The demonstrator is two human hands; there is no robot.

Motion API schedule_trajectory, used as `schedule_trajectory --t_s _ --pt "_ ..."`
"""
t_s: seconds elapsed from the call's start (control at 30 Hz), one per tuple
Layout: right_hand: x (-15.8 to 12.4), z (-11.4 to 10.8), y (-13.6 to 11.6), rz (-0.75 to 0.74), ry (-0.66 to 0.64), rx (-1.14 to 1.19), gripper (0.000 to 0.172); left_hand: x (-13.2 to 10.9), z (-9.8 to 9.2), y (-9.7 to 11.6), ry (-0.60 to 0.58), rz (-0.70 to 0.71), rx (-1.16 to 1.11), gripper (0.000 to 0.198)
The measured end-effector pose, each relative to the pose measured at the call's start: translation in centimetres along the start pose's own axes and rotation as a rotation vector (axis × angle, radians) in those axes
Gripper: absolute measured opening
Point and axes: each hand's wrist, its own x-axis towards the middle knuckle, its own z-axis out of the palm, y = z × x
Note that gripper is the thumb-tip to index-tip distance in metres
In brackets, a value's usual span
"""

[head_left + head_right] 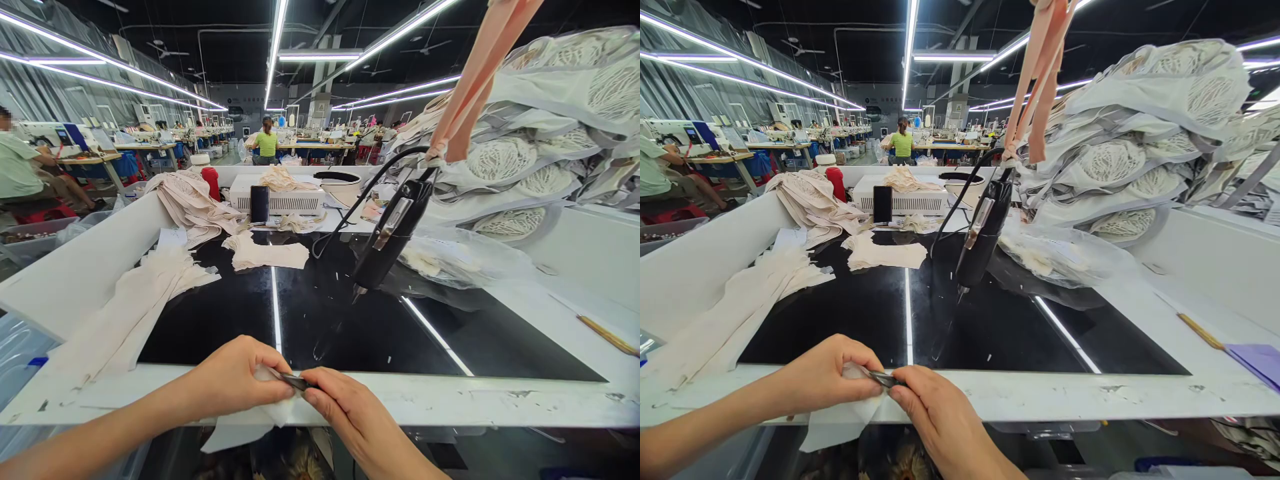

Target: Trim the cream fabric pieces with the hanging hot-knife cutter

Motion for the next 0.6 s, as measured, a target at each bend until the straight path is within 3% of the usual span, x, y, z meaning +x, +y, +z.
schedule_trajectory --t_s 0.6 --pt "-1.1 0.0 1.1 -0.062 0.089 0.013 0.037 -0.1 0.6 1.0 -0.045 -0.026 -0.022 0.017"
